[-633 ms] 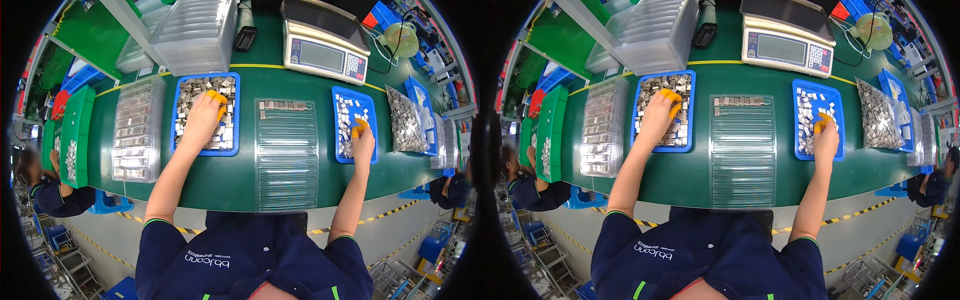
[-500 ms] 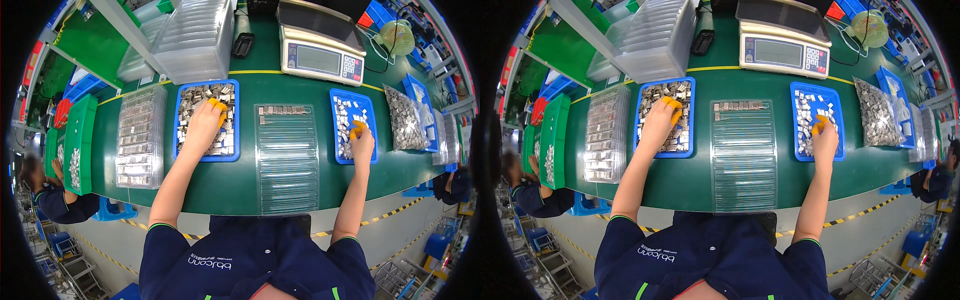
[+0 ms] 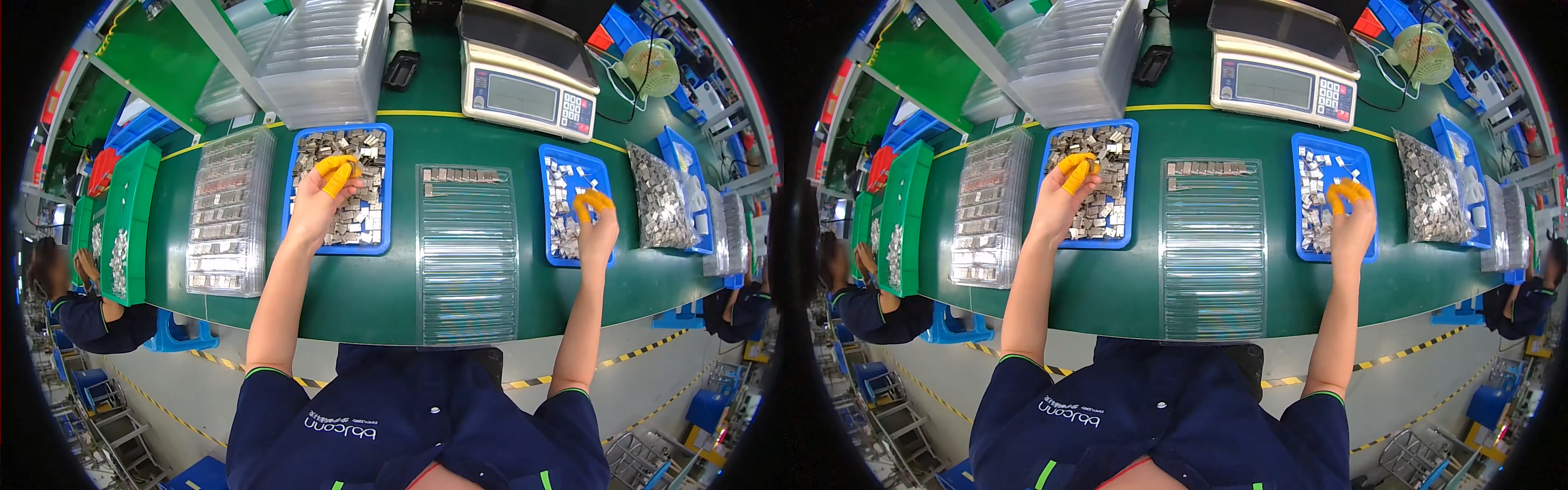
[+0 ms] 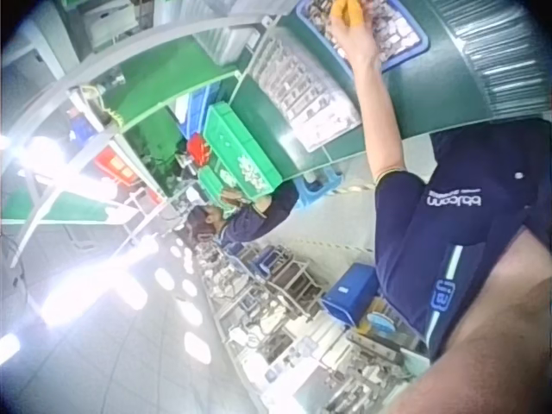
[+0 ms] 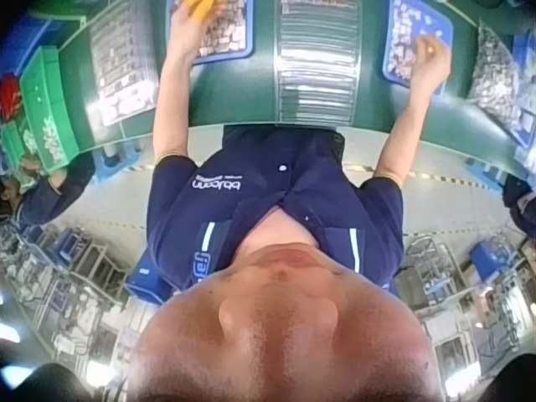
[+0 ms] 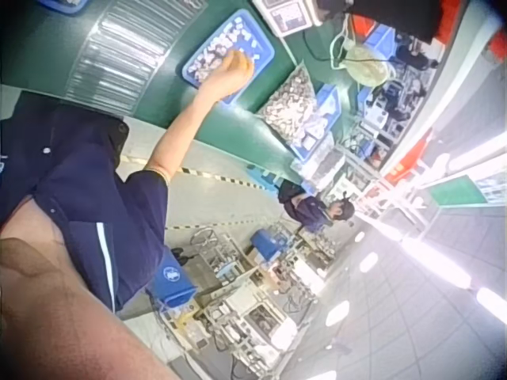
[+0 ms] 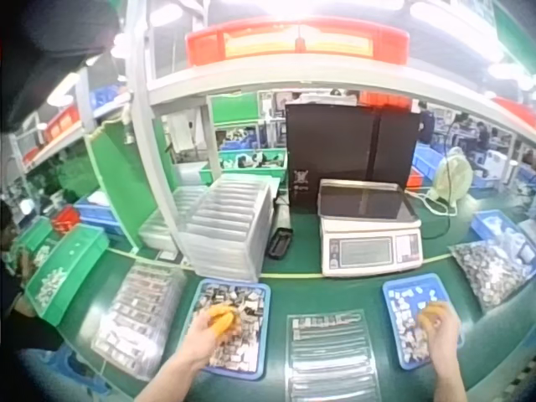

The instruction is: The person sits at a green workbench and assembles small electronic components. They pick up a silver rectangular piece from a blue bin and a white piece from another bin, then press them together. The assembled unit is placed into a clear plastic tray. This process is repeated continuously throughout the video.

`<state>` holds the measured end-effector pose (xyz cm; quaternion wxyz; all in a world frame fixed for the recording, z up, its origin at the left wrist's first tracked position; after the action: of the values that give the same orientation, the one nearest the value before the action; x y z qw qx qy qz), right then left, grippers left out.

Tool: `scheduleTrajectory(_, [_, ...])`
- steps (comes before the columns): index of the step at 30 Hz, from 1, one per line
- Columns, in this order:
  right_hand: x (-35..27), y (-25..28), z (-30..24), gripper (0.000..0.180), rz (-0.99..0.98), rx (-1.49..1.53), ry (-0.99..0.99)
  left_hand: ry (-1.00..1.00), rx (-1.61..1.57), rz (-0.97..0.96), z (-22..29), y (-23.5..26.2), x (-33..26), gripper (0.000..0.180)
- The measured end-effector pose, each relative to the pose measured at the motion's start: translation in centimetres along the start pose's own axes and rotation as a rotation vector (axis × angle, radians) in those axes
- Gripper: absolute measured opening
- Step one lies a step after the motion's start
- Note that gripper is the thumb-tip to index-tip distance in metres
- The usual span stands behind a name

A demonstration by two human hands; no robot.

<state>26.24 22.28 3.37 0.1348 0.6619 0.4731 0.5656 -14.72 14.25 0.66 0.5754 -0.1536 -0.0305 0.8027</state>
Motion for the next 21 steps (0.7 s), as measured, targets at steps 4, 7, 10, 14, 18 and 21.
scheduleTrajectory(4, [1.5, -0.3, -0.6, 0.014, -0.07, 0.345, -0.38, 0.122, -0.178, -0.043, 0.7, -1.7, -1.1, 0.027])
scheduleTrajectory(7, [1.8, -2.2, -2.4, 0.014, -0.232, 0.87, -0.5, 0.127, -0.232, -0.122, -0.3, -2.0, -0.8, 0.028])
scheduleTrajectory(10, [1.8, -3.0, -6.2, 0.016, -0.318, 1.088, -0.498, 0.112, -0.267, -0.138, -0.8, -3.8, -1.8, 0.03])
scheduleTrajectory(14, [0.8, -3.9, -10.6, 0.024, -0.527, 1.242, -0.593, 0.115, -0.271, -0.143, -1.4, -6.4, -3.7, 0.031])
scheduleTrajectory(18, [-0.9, -5.4, -13.2, 0.023, -0.589, 1.384, -0.617, 0.084, -0.255, -0.107, -2.1, -8.6, -4.6, 0.031])
scheduleTrajectory(21, [-1.7, -5.6, -14.4, 0.026, -0.595, 1.406, -0.676, 0.111, -0.21, -0.068, -3.6, -8.9, -4.8, 0.031])
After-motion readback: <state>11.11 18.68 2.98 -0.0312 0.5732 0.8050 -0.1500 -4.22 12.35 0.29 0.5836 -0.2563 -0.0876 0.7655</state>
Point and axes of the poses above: each hand's wrist, its own x-axis towards the middle knuckle, its own y-axis out of the back of the hand, z = x × y, the point moved 4 cm from there along x, towards the middle knuckle, and after that the axes turned 2 degrees about y, right-handed, at the moved point
